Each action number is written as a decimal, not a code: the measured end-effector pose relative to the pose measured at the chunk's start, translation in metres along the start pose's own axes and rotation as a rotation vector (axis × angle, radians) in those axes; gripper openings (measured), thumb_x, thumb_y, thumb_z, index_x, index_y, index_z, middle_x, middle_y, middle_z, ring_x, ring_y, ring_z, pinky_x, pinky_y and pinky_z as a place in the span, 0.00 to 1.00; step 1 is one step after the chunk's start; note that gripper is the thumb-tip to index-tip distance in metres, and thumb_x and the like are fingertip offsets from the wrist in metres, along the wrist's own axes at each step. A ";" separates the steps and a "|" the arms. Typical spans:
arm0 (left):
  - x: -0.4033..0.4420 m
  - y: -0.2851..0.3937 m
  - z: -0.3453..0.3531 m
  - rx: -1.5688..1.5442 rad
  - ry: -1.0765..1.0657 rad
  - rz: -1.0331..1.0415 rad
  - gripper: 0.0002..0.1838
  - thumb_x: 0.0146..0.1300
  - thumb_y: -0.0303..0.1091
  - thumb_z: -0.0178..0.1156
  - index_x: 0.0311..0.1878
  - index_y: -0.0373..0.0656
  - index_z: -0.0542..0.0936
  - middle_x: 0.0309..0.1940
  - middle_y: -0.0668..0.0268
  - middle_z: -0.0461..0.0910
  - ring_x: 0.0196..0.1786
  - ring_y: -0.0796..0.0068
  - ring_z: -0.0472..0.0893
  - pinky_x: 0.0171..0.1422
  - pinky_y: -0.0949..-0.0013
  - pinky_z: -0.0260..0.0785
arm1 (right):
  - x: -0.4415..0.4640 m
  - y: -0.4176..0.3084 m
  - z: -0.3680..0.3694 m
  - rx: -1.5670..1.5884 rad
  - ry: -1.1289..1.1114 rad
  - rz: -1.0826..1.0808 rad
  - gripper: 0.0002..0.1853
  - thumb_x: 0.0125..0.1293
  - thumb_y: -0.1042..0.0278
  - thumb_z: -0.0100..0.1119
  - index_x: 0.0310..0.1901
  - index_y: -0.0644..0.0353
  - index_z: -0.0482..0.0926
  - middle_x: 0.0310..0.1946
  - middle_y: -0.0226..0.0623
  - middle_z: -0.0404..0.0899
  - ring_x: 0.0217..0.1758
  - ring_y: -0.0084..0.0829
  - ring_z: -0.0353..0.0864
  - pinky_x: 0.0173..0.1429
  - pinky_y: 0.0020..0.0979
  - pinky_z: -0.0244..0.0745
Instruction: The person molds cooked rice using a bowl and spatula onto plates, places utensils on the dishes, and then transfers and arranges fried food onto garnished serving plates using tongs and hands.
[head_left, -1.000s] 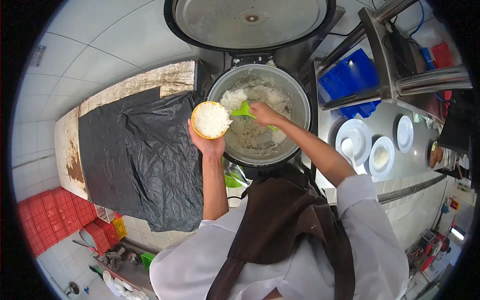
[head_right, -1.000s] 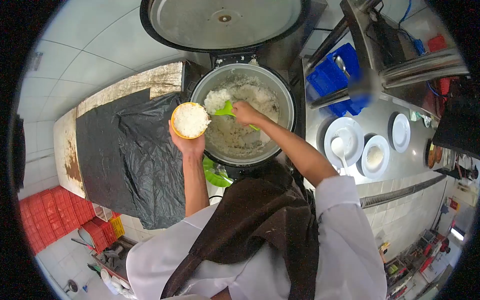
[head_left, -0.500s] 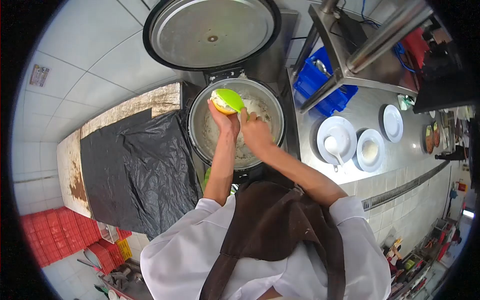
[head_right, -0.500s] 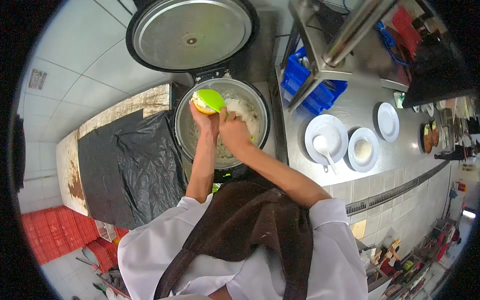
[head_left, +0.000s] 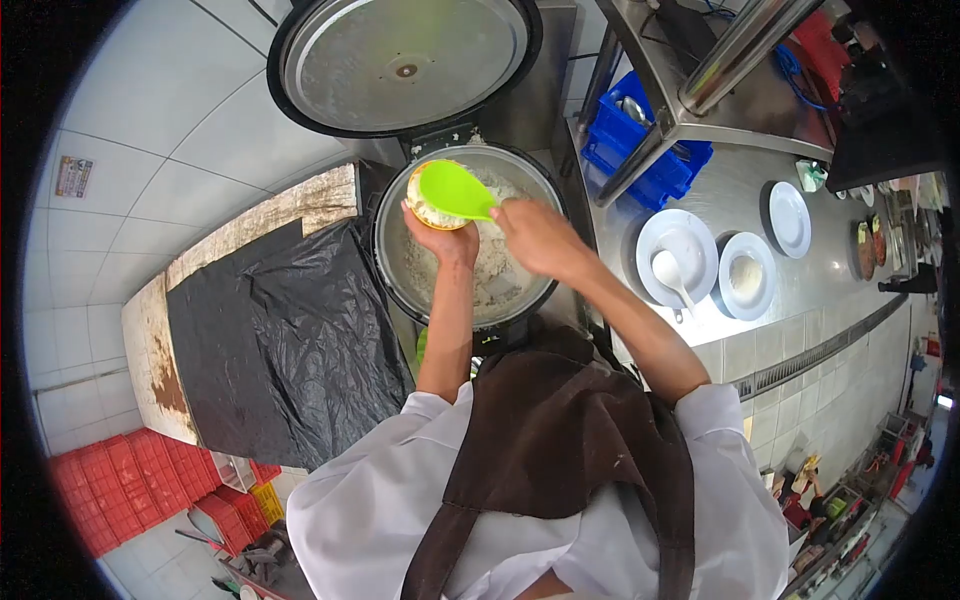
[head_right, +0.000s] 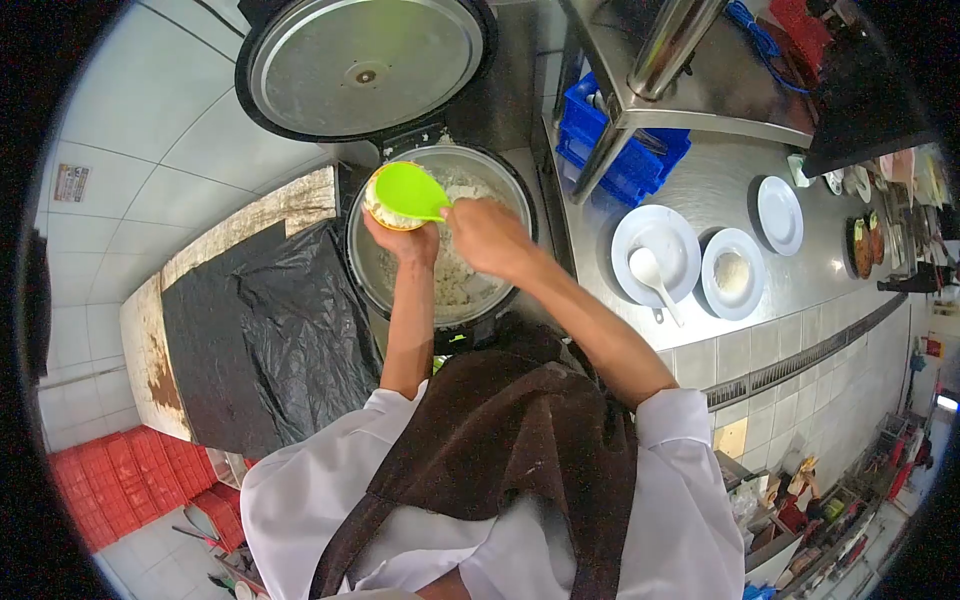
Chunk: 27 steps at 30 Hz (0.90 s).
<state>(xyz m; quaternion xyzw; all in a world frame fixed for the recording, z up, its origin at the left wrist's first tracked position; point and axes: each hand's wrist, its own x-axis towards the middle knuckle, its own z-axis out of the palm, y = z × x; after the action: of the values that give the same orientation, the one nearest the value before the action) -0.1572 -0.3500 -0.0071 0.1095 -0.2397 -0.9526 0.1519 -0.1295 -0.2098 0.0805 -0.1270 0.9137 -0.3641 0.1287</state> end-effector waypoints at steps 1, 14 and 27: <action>0.000 0.002 0.001 0.045 -0.024 0.002 0.32 0.70 0.59 0.32 0.62 0.45 0.71 0.56 0.64 0.76 0.58 0.63 0.76 0.63 0.58 0.67 | -0.002 -0.003 0.005 0.009 -0.038 0.030 0.22 0.73 0.58 0.42 0.33 0.72 0.76 0.32 0.62 0.78 0.41 0.62 0.77 0.47 0.54 0.70; 0.013 0.015 -0.029 0.185 0.017 -0.062 0.31 0.68 0.59 0.34 0.57 0.47 0.75 0.50 0.65 0.79 0.51 0.65 0.79 0.53 0.60 0.73 | 0.016 -0.003 0.039 0.059 -0.222 0.027 0.26 0.75 0.56 0.42 0.33 0.75 0.79 0.31 0.65 0.79 0.37 0.61 0.81 0.45 0.51 0.74; 0.016 0.031 -0.028 0.078 -0.028 -0.067 0.28 0.68 0.55 0.36 0.55 0.46 0.76 0.49 0.63 0.80 0.50 0.64 0.79 0.53 0.58 0.74 | 0.019 -0.021 0.051 -0.184 -0.058 -0.147 0.18 0.73 0.62 0.46 0.34 0.69 0.80 0.26 0.57 0.80 0.33 0.55 0.81 0.40 0.52 0.75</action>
<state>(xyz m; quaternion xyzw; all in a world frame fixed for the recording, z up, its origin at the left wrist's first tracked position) -0.1571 -0.3935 -0.0183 0.1101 -0.2747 -0.9486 0.1120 -0.1276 -0.2630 0.0566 -0.2153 0.9274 -0.2831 0.1161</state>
